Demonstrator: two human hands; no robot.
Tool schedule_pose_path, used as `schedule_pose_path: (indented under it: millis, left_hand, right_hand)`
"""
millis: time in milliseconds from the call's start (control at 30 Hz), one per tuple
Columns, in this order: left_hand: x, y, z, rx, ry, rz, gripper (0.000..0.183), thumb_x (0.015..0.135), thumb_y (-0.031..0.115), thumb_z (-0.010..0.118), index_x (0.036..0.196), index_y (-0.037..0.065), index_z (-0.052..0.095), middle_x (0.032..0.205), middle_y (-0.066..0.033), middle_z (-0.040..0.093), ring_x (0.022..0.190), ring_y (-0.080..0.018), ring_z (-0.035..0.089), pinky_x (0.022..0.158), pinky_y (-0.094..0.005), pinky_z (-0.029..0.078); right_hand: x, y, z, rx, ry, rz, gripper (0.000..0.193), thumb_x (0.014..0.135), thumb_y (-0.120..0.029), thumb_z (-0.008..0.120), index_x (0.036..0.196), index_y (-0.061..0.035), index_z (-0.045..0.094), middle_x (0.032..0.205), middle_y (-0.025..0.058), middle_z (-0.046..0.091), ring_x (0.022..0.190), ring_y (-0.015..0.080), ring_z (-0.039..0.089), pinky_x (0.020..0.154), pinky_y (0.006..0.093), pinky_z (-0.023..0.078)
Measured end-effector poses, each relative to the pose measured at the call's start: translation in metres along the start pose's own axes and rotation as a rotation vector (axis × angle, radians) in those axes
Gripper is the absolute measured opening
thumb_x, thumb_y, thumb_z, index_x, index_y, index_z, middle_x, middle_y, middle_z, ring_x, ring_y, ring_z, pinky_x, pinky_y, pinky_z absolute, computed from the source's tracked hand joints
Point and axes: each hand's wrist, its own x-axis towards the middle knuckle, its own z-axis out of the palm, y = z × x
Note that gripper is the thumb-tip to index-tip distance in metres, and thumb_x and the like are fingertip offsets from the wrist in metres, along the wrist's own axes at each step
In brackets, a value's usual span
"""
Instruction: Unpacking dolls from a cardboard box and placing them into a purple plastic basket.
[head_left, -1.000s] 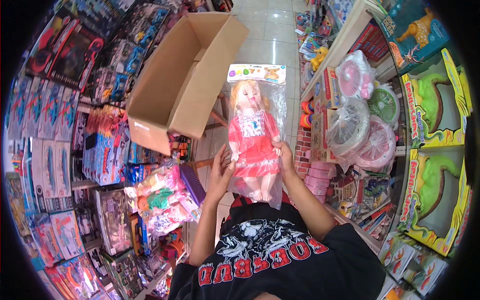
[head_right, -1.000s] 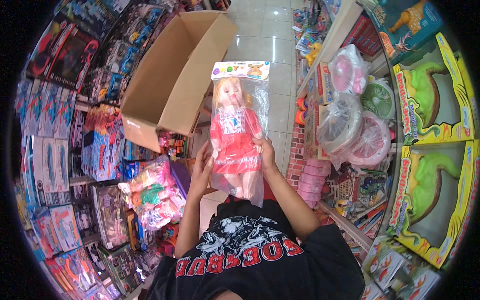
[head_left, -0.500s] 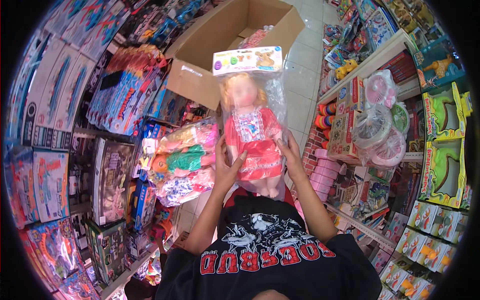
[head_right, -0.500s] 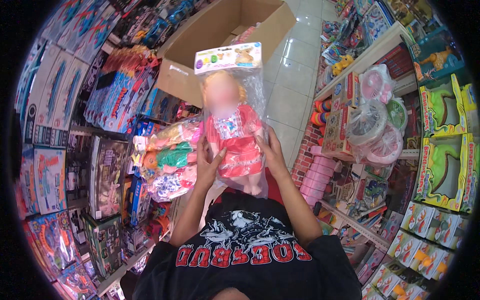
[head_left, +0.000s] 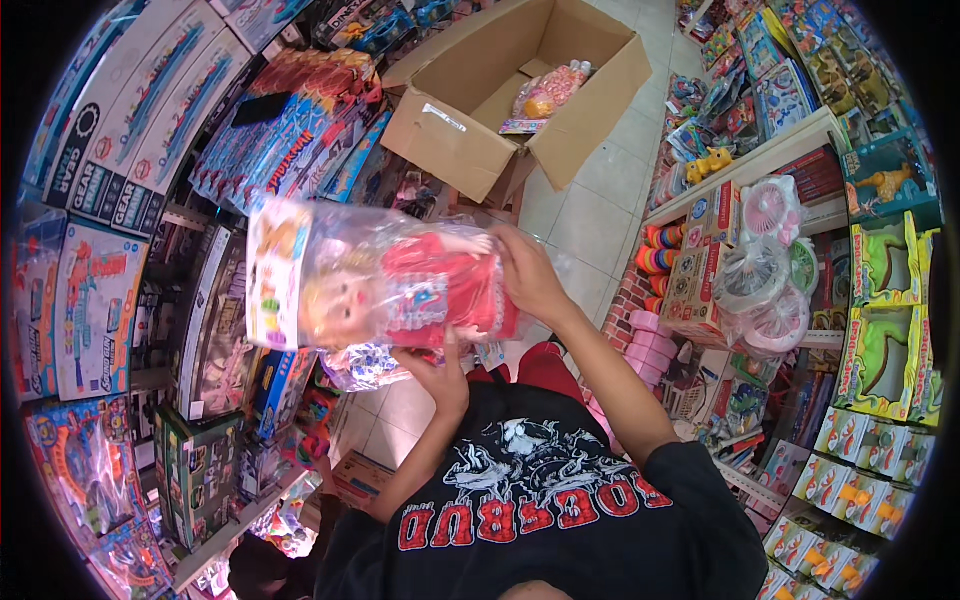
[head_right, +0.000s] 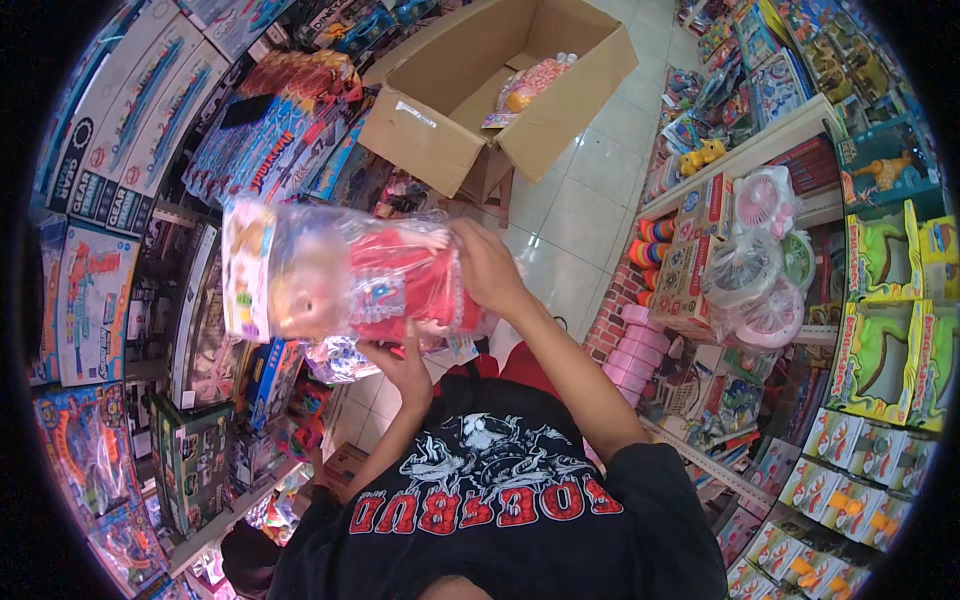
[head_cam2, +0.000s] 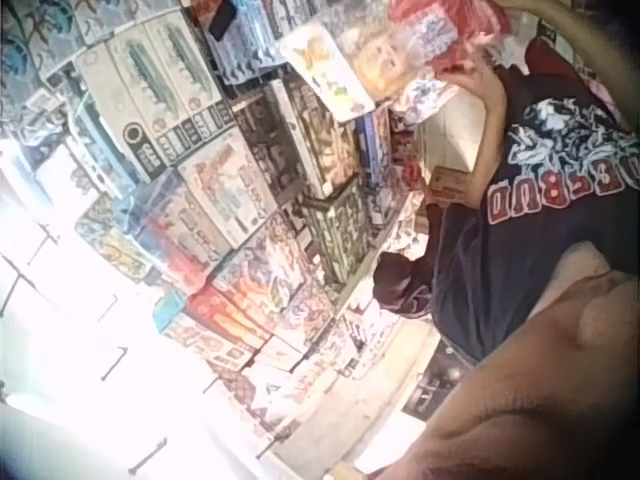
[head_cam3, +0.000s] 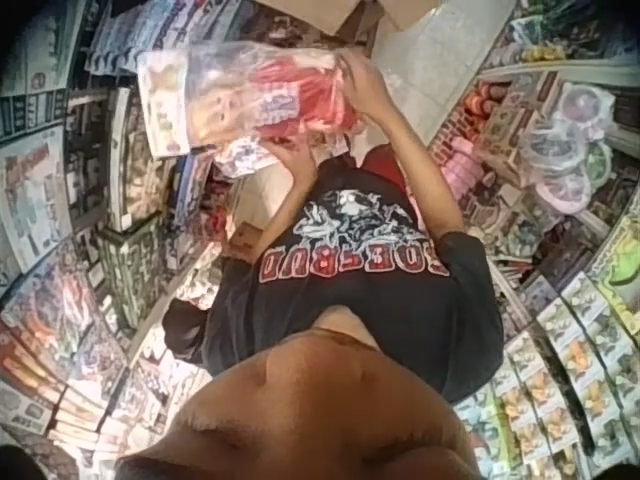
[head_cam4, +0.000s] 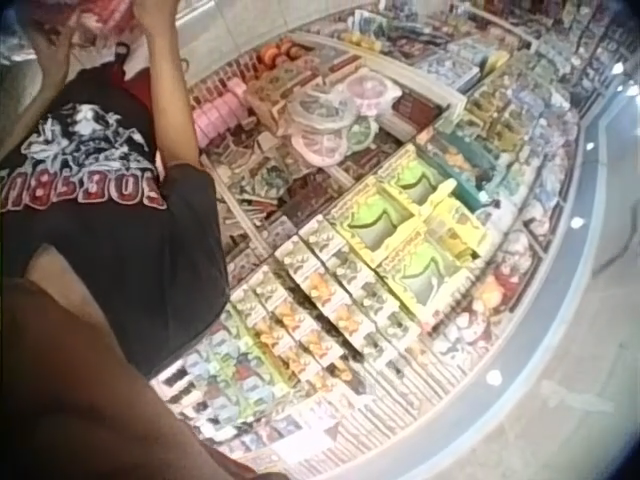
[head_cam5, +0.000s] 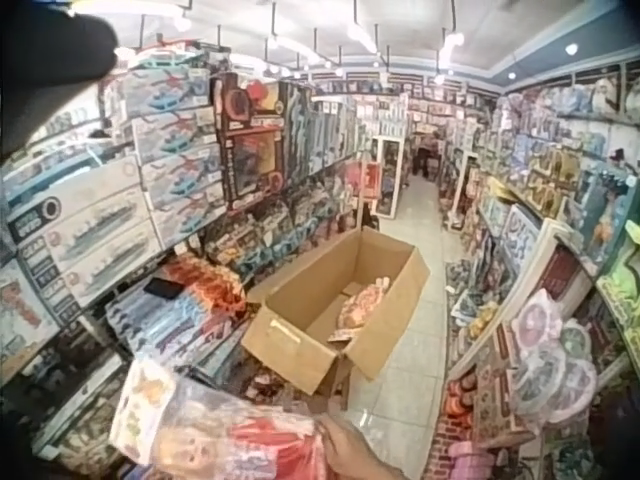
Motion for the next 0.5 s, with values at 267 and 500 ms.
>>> schedule_pose_path:
  millis: [267, 500]
  left_hand:
    - [0.032, -0.004, -0.041, 0.560, 0.140, 0.727, 0.038, 0.079, 0.001, 0.075, 0.098, 0.002, 0.042, 0.104, -0.0137, 0.038, 0.099, -0.0283, 0.040, 0.089, -0.0413, 0.035]
    - [0.143, 0.053, 0.004, 0.704, -0.331, 0.761, 0.026, 0.086, 0.016, 0.068, 0.108, 0.003, 0.061, 0.123, -0.0169, 0.056, 0.117, -0.0364, 0.049, 0.105, -0.0483, 0.032]
  right_hand:
    - [0.038, 0.013, 0.059, -0.184, -0.188, -0.138, 0.033, 0.082, -0.003, 0.055, 0.115, -0.0048, 0.062, 0.113, 0.0161, 0.065, 0.106, 0.0343, 0.058, 0.093, 0.0448, 0.042]
    - [0.013, -0.024, 0.033, -0.296, 0.156, -0.197, 0.036, 0.084, -0.017, 0.063, 0.118, -0.0045, 0.061, 0.119, 0.0142, 0.058, 0.116, 0.0329, 0.050, 0.099, 0.0467, 0.035]
